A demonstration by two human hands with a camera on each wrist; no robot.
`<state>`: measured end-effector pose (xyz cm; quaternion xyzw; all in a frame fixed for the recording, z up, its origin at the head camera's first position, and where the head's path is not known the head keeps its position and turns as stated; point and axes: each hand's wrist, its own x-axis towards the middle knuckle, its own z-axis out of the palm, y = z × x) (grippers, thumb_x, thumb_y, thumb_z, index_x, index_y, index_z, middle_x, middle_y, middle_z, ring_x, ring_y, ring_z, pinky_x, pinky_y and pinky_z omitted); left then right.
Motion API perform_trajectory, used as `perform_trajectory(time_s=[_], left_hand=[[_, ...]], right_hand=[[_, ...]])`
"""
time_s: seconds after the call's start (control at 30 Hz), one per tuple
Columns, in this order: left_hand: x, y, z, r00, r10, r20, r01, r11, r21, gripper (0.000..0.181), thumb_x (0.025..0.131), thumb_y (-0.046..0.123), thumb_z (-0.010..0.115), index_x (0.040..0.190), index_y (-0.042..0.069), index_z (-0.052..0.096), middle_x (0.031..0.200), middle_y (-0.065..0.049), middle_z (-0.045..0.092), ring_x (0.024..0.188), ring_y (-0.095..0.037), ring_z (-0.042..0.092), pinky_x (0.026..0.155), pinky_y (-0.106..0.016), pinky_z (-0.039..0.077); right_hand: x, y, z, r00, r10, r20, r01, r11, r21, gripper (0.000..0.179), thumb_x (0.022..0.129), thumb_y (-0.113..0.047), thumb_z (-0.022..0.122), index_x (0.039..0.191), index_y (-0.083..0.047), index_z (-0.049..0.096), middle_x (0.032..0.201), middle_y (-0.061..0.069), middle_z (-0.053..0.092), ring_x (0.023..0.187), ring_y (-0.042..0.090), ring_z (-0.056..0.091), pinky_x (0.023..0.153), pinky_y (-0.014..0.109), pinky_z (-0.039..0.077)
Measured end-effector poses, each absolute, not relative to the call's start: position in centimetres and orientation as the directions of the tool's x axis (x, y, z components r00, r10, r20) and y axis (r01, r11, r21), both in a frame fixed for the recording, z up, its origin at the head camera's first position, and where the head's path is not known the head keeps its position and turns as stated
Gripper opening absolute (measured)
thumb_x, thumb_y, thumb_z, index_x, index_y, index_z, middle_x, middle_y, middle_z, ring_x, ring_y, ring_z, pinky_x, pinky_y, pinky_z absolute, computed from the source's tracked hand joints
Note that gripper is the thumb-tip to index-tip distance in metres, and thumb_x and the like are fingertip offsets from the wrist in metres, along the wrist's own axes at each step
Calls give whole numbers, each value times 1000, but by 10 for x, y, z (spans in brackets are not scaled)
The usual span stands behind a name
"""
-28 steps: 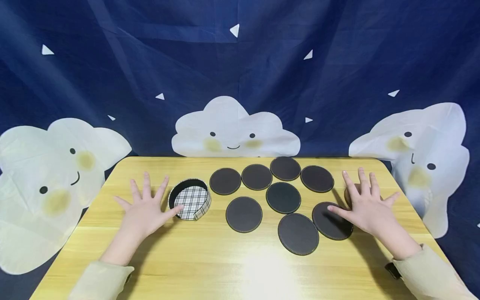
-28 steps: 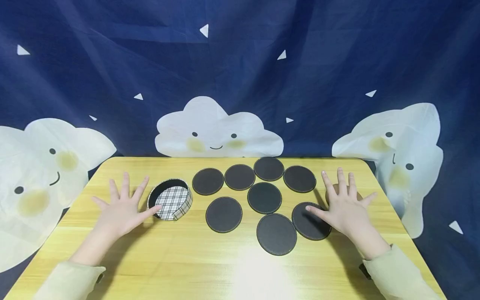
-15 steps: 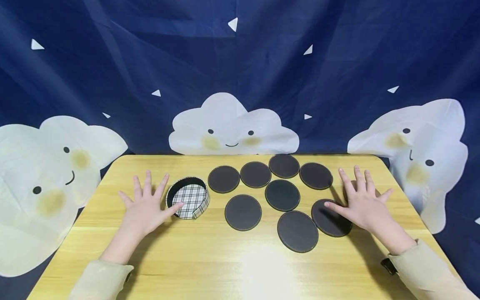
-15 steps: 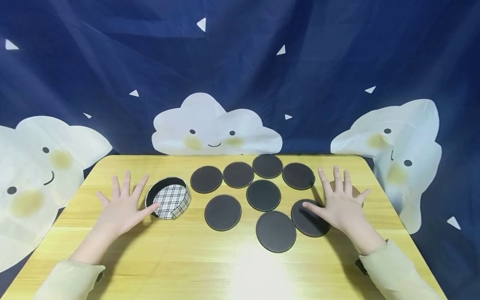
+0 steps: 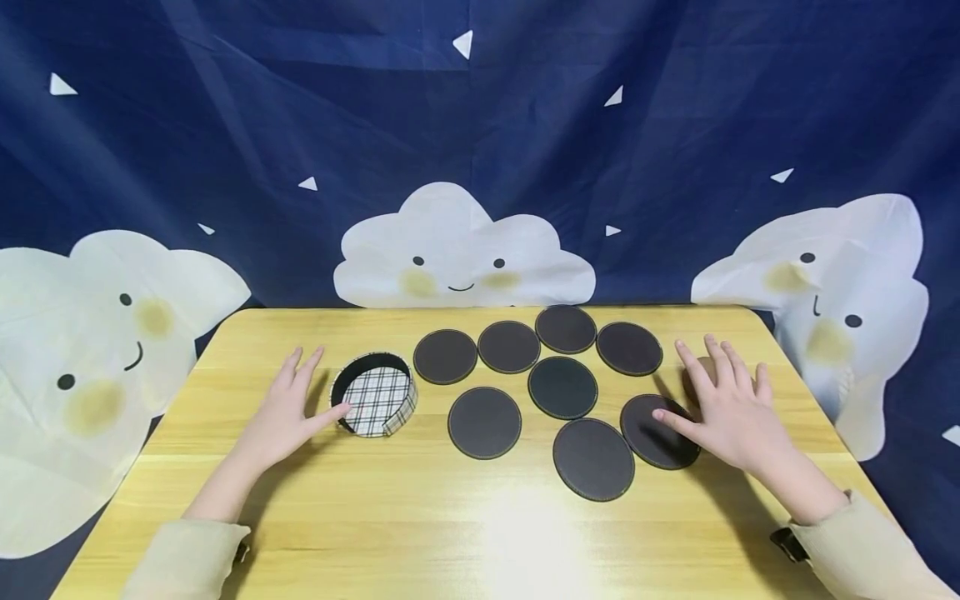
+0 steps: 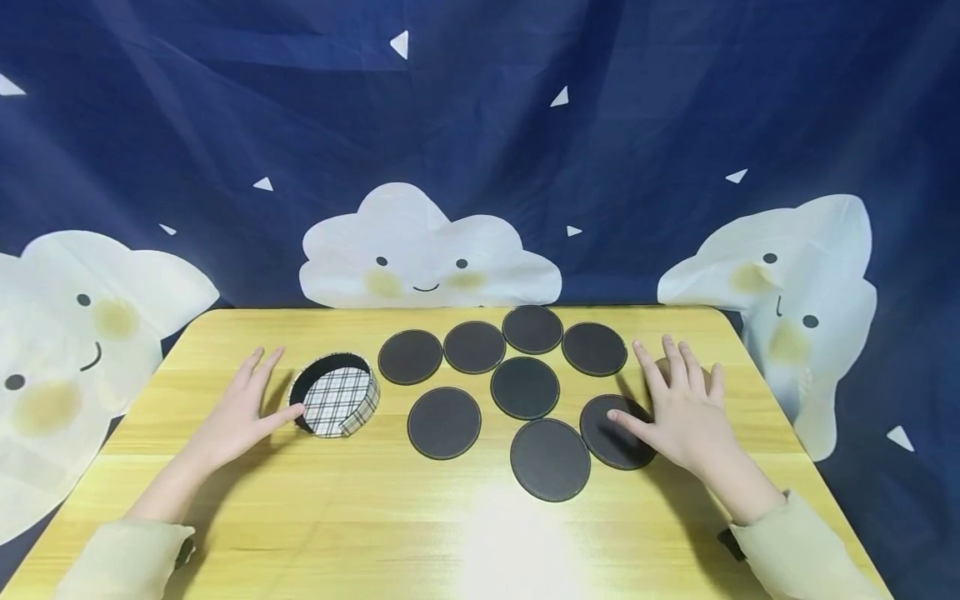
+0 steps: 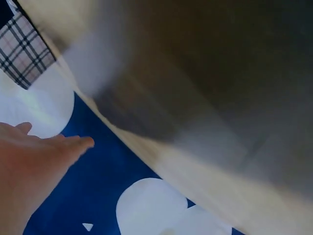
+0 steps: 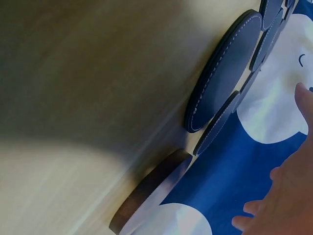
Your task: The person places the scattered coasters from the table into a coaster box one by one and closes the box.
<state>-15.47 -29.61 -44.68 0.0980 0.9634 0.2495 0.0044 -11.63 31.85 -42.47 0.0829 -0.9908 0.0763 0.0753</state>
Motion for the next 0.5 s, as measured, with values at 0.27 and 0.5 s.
perform_trajectory(time_s=[0.27,0.5], left_hand=[[-160,-304,-453,-966,257,1,203,764,613,115,87,40,87,170,6,14,171,-35,16,155,-60,20,116,-85,23],[-165,-306,-457,-942,336,11,233,629,741,123,79,21,95,170,5,15,170,-35,20,153,-59,28,129,-66,24]], right_hand=[[-108,318,-429,-931,-281,233,-316,940,-128,107,85,-63,79,168,-16,30,164,34,31,145,57,33,114,78,26],[-101,316,-439,-893,-386,233,-420,899,-121,97,84,-52,84,161,-13,41,162,30,34,140,56,40,108,74,35]])
